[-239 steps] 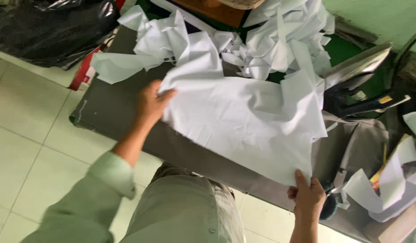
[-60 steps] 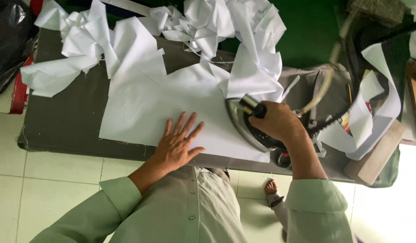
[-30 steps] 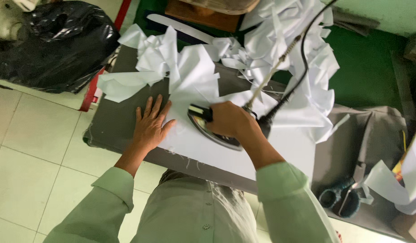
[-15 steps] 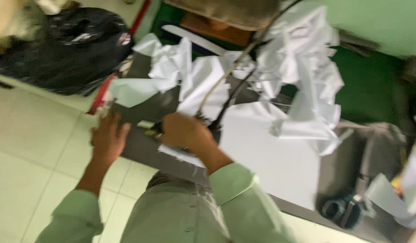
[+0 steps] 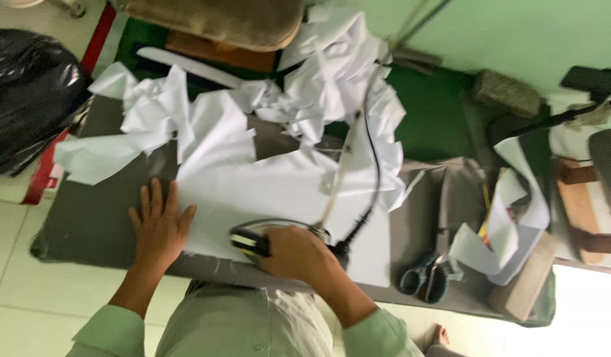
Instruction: The person cuts a white fabric piece with scissors, then irons it on a table. They place a striped template on the fabric, cut along the template's edge, and remove the template. The person then cuts another white fabric piece and smooths it on the table.
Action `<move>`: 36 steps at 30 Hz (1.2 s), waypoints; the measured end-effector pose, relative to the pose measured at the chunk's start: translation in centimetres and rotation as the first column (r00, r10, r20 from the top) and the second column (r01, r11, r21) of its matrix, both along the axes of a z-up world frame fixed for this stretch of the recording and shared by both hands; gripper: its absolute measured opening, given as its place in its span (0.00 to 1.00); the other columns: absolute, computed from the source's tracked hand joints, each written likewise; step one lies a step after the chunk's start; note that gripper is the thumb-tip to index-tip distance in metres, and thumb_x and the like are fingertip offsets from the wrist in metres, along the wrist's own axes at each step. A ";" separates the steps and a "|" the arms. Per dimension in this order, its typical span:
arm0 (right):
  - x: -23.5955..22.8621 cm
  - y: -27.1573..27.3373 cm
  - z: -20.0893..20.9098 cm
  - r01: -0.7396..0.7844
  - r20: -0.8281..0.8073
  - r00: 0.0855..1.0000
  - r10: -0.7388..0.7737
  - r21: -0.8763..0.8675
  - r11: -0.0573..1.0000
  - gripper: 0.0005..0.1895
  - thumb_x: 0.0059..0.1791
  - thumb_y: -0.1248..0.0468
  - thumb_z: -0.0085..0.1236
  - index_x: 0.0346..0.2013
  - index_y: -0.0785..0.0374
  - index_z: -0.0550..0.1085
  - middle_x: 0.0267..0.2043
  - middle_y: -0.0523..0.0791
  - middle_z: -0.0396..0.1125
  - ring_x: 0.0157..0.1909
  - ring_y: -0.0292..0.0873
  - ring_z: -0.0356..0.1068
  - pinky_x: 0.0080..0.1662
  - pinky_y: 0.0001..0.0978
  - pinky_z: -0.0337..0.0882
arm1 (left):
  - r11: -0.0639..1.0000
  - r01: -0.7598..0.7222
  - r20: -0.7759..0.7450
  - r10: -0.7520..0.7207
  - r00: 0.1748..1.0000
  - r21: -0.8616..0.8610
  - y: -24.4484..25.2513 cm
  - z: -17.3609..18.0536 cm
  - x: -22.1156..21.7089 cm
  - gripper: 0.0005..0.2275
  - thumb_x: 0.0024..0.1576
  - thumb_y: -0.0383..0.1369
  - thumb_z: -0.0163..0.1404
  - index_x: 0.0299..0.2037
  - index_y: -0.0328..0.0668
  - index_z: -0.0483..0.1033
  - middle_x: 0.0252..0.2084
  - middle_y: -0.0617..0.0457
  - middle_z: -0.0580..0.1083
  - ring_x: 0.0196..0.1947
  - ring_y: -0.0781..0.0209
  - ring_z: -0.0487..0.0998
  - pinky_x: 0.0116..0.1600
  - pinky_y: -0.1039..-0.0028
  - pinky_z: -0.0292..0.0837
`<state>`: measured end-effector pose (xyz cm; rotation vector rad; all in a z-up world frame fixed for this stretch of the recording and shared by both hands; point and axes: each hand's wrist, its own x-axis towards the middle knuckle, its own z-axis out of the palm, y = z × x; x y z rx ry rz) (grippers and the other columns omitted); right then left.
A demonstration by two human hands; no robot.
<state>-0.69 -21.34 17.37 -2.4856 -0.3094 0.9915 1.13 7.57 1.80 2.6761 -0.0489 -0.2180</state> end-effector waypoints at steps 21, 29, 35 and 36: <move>9.4 -30.0 4.5 0.727 0.266 0.687 -0.676 -0.253 0.639 0.27 0.40 0.43 0.67 0.36 0.63 0.80 0.33 0.55 0.76 0.37 0.54 0.73 0.40 0.46 0.66 | 0.998 0.004 0.581 0.031 0.813 -0.059 -6.7 -0.6 8.3 0.18 0.61 0.40 0.53 0.55 0.36 0.77 0.62 0.33 0.73 0.65 0.25 0.68 0.69 0.45 0.60; 16.6 -39.5 -9.1 0.598 -0.095 0.079 -0.992 0.801 -0.029 0.15 0.40 0.70 0.68 0.32 0.47 0.73 0.37 0.30 0.68 0.41 0.26 0.71 0.48 0.15 0.73 | 0.988 0.154 0.647 -0.125 0.752 0.012 -9.1 2.2 23.2 0.05 0.57 0.25 0.51 0.41 0.37 0.74 0.35 0.43 0.70 0.38 0.40 0.70 0.43 0.54 0.66; 14.0 -45.1 -14.5 0.307 0.938 0.281 -0.203 0.113 0.945 0.29 0.39 0.76 0.52 0.53 0.59 0.83 0.56 0.55 0.76 0.65 0.65 0.73 0.76 0.52 0.67 | 0.928 0.136 0.182 -0.209 0.961 0.347 -9.5 1.5 32.7 0.15 0.53 0.26 0.53 0.51 0.47 0.76 0.57 0.46 0.72 0.59 0.42 0.69 0.53 0.49 0.71; 14.0 -45.4 -15.1 0.305 0.934 0.291 -0.208 0.115 0.945 0.29 0.39 0.76 0.52 0.53 0.59 0.83 0.56 0.55 0.76 0.65 0.65 0.73 0.76 0.52 0.67 | 0.927 0.137 0.171 -0.207 0.963 0.351 -9.3 1.2 33.1 0.15 0.53 0.26 0.53 0.51 0.47 0.76 0.57 0.46 0.72 0.59 0.42 0.69 0.53 0.49 0.71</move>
